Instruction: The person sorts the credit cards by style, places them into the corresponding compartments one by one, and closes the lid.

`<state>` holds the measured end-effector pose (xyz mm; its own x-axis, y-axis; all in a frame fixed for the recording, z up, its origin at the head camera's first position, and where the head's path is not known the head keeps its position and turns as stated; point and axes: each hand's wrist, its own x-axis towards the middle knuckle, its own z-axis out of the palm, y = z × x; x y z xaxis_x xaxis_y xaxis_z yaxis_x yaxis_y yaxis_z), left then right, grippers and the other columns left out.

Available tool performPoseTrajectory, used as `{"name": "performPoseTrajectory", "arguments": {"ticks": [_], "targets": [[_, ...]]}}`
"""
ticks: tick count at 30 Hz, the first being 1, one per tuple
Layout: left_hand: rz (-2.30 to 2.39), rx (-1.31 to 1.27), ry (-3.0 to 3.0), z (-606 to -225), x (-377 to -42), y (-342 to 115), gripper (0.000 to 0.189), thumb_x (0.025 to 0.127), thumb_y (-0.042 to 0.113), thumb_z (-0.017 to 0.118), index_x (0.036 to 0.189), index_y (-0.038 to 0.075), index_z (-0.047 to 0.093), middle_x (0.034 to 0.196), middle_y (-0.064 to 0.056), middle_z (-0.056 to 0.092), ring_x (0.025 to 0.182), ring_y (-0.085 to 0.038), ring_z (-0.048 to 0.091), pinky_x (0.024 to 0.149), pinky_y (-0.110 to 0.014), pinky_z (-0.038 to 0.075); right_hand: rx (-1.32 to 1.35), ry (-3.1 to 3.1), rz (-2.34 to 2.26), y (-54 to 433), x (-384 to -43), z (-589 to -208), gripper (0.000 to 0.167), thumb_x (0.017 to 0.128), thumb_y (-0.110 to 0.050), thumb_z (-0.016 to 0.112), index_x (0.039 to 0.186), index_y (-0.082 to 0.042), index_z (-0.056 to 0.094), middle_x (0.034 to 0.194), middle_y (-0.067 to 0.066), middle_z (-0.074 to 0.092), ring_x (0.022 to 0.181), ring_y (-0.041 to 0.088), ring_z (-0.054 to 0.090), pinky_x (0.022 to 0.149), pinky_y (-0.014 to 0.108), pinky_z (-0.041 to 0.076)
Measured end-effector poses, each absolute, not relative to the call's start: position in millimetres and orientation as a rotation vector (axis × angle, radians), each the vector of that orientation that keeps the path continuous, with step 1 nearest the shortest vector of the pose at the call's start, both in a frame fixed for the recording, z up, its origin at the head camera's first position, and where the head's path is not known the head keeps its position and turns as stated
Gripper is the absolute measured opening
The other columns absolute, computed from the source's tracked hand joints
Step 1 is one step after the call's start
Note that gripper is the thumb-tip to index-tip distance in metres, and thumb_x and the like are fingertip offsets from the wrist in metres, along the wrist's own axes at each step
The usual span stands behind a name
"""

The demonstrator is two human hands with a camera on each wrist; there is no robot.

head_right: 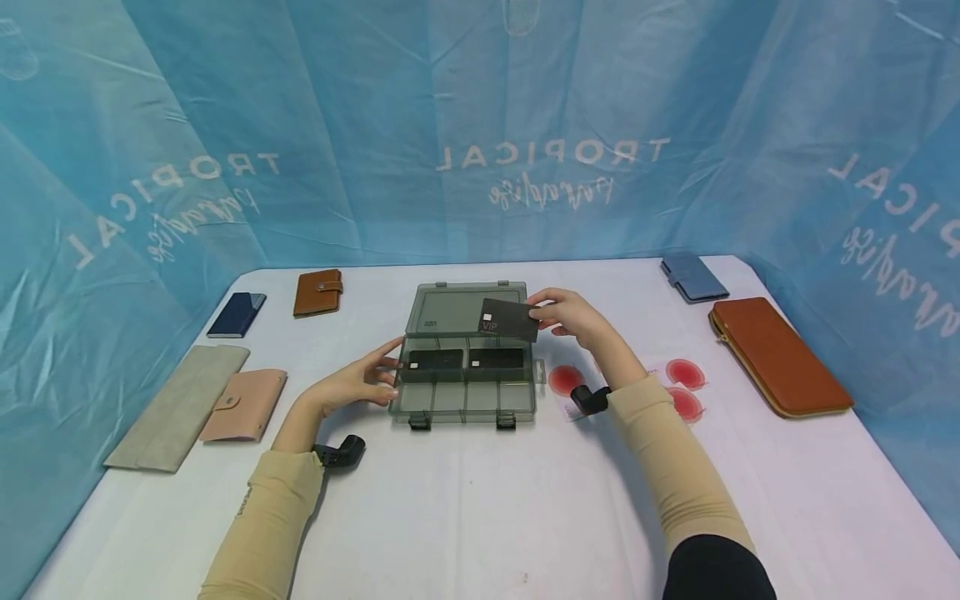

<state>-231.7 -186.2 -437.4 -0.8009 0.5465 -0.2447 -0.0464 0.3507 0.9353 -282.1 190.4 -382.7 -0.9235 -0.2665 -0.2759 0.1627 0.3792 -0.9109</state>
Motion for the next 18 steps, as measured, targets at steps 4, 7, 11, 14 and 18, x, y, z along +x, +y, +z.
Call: {"name": "performPoseTrajectory", "arguments": {"ticks": [4, 7, 11, 14, 18], "targets": [[1.477, 0.433, 2.083, -438.1, -232.0, -186.1, 0.094, 0.082, 0.016, 0.072, 0.150, 0.027, 0.008, 0.143, -0.022, 0.023, 0.105, -0.027, 0.048, 0.075, -0.037, 0.052, -0.200, 2.360, -1.406, 180.0, -277.0, -384.9, 0.028, 0.093, -0.018, 0.055, 0.119, -0.006, 0.057, 0.096, 0.008, 0.060, 0.094, 0.031, 0.051, 0.083, 0.048, 0.038], [1.479, 0.431, 2.079, -438.1, -231.9, -185.8, 0.095, 0.081, 0.016, 0.072, 0.150, 0.026, 0.008, 0.143, -0.022, 0.023, 0.104, -0.027, 0.048, 0.075, -0.037, 0.052, -0.272, 2.404, -1.320, 173.8, -273.8, -386.7, 0.026, 0.093, -0.014, 0.053, 0.117, -0.004, 0.059, 0.095, 0.011, 0.059, 0.090, 0.034, 0.050, 0.080, 0.048, 0.037], [1.479, 0.433, 2.082, -437.7, -231.4, -185.3, 0.095, 0.081, 0.016, 0.072, 0.150, 0.026, 0.008, 0.143, -0.022, 0.023, 0.104, -0.027, 0.048, 0.075, -0.037, 0.052, -0.351, 2.461, -1.205, 167.2, -270.7, -389.1, 0.024, 0.093, -0.008, 0.051, 0.114, -0.003, 0.061, 0.099, 0.014, 0.057, 0.083, 0.029, 0.050, 0.078, 0.045, 0.040], [1.476, 0.434, 2.085, -437.5, -231.1, -184.7, 0.095, 0.081, 0.016, 0.072, 0.150, 0.026, 0.008, 0.143, -0.022, 0.023, 0.104, -0.027, 0.048, 0.075, -0.036, 0.052, -0.397, 2.511, -1.103, 163.8, -268.6, -391.6, 0.022, 0.093, -0.007, 0.050, 0.112, -0.004, 0.062, 0.106, 0.015, 0.058, 0.083, 0.024, 0.051, 0.076, 0.040, 0.043], [1.477, 0.430, 2.084, -437.5, -231.5, -184.7, 0.095, 0.081, 0.016, 0.073, 0.150, 0.026, 0.009, 0.143, -0.022, 0.023, 0.104, -0.027, 0.048, 0.074, -0.036, 0.052, -0.454, 2.562, -1.023, 161.6, -266.4, -394.5, 0.016, 0.092, -0.006, 0.052, 0.105, -0.004, 0.062, 0.105, 0.014, 0.060, 0.088, 0.023, 0.054, 0.075, 0.037, 0.046]]}}
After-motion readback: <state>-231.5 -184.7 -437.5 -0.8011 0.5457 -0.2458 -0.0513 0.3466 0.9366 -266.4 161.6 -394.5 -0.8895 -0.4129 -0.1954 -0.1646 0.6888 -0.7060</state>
